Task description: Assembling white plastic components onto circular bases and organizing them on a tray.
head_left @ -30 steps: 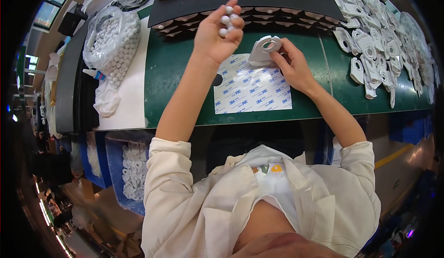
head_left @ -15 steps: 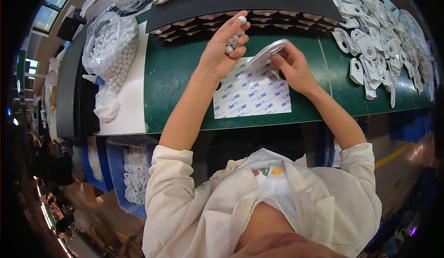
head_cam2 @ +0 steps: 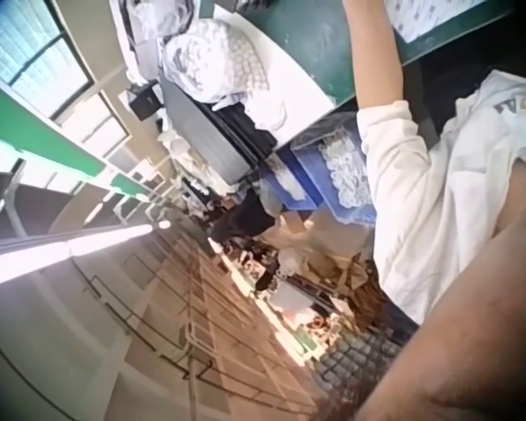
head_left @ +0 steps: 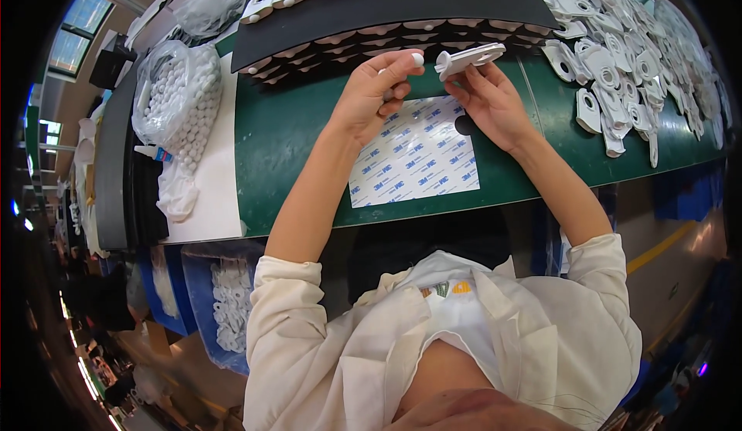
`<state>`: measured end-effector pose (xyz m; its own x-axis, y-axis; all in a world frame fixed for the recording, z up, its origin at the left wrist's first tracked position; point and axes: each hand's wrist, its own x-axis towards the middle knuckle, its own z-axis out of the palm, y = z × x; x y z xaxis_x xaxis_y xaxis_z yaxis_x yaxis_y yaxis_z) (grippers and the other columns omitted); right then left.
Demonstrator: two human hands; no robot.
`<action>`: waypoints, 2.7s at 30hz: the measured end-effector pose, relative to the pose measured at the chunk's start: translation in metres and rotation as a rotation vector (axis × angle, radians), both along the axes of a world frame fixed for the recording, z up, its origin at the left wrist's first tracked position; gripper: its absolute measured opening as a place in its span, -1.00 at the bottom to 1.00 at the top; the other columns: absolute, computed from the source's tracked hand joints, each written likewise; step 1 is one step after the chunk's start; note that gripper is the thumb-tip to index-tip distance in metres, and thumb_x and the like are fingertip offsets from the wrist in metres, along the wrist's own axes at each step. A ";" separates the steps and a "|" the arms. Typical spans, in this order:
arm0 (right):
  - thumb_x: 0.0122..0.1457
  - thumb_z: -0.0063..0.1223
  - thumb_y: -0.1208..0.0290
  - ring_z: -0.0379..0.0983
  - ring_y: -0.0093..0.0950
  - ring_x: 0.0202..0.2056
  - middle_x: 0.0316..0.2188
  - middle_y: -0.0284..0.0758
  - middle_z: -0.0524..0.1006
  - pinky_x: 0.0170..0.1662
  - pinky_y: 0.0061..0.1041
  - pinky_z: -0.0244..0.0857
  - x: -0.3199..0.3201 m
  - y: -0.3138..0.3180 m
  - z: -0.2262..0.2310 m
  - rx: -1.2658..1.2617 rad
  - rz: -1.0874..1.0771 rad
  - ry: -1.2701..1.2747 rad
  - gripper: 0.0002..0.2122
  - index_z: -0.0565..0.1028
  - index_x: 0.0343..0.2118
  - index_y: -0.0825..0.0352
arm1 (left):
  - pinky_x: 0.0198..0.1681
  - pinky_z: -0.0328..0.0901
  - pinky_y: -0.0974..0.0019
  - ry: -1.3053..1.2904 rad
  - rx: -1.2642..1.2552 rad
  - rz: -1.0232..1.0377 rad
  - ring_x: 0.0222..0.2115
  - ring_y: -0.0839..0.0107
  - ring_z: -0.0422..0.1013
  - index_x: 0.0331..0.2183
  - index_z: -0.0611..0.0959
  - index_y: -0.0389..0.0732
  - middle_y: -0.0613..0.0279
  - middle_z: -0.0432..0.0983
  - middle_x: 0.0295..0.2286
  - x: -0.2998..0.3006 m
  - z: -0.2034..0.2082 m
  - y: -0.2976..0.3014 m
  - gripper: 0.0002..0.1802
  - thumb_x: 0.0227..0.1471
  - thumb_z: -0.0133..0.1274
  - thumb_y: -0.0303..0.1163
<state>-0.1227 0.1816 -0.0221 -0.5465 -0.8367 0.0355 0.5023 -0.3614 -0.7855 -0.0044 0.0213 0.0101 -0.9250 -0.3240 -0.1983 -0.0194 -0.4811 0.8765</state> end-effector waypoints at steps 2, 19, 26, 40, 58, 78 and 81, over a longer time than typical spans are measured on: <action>0.20 -0.18 0.42 0.31 -0.49 -0.11 -0.16 -0.31 0.38 0.02 -0.48 0.21 -0.002 0.001 0.000 0.000 0.011 0.017 -0.77 0.30 -0.10 0.33 | -0.71 -0.03 0.69 0.033 0.014 -0.002 -0.62 0.73 0.18 -0.28 0.54 -0.24 0.40 0.40 -0.53 0.001 0.003 0.003 -0.72 -0.10 0.14 -0.37; 0.21 -0.19 0.42 0.33 -0.49 -0.10 -0.16 -0.30 0.39 0.02 -0.50 0.20 -0.002 0.000 -0.003 0.008 0.005 0.058 -0.77 0.31 -0.09 0.32 | -0.68 0.00 0.68 -0.005 -0.056 -0.014 -0.58 0.70 0.23 -0.24 0.57 -0.21 0.39 0.40 -0.50 0.001 -0.002 0.005 -0.64 -0.20 0.19 -0.48; 0.21 -0.19 0.42 0.34 -0.49 -0.12 -0.15 -0.31 0.39 0.00 -0.50 0.21 0.000 -0.001 -0.002 0.016 0.001 0.063 -0.77 0.30 -0.09 0.31 | -0.65 0.00 0.65 0.016 -0.081 -0.002 -0.62 0.74 0.19 -0.29 0.60 -0.21 0.42 0.42 -0.52 0.002 -0.004 0.003 -0.67 -0.24 0.20 -0.54; 0.21 -0.16 0.39 0.32 -0.62 -0.33 -0.30 -0.39 0.40 -0.22 -0.59 0.24 0.002 0.003 0.009 0.038 0.081 0.211 -0.77 0.28 -0.09 0.30 | -0.62 0.06 0.60 -0.024 -0.393 0.016 -0.66 0.67 0.22 -0.59 0.53 -0.17 0.39 0.41 -0.61 0.002 0.003 0.013 -0.78 -0.35 0.29 -0.50; 0.05 0.02 0.41 0.38 -0.61 -0.42 -0.43 -0.29 0.48 -0.35 -0.66 0.25 -0.266 0.000 0.066 0.605 -0.825 1.273 -0.70 0.38 -0.15 0.42 | -0.67 0.10 0.57 0.126 0.402 0.129 -0.46 0.43 0.30 -0.26 0.41 -0.30 0.11 0.35 -0.35 -0.005 -0.009 -0.011 -0.77 -0.01 -0.03 -0.46; 0.11 -0.08 0.14 0.26 -0.26 0.01 -0.12 -0.23 0.45 0.08 -0.42 0.08 -0.203 -0.040 0.072 0.523 -0.514 1.917 -0.64 0.46 -0.14 0.28 | -0.54 0.21 0.57 0.143 0.424 0.122 -0.29 0.32 0.37 -0.17 0.35 -0.33 0.04 0.35 -0.26 -0.003 -0.016 -0.016 -0.69 -0.04 -0.08 -0.65; 0.15 -0.14 0.15 0.25 -0.28 0.01 -0.13 -0.34 0.46 0.09 -0.41 0.06 -0.198 -0.043 0.061 0.629 -0.496 2.002 -0.69 0.47 -0.14 0.20 | -0.54 0.21 0.58 0.145 0.419 0.115 -0.29 0.32 0.37 -0.18 0.36 -0.32 0.04 0.35 -0.25 -0.004 -0.016 -0.015 -0.70 -0.03 -0.07 -0.63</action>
<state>-0.3205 0.1387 0.0393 -0.2591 -0.8028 0.5370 -0.9584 0.2828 -0.0396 -0.0084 0.0064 -0.0057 -0.9156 -0.3454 -0.2056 0.1632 -0.7868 0.5952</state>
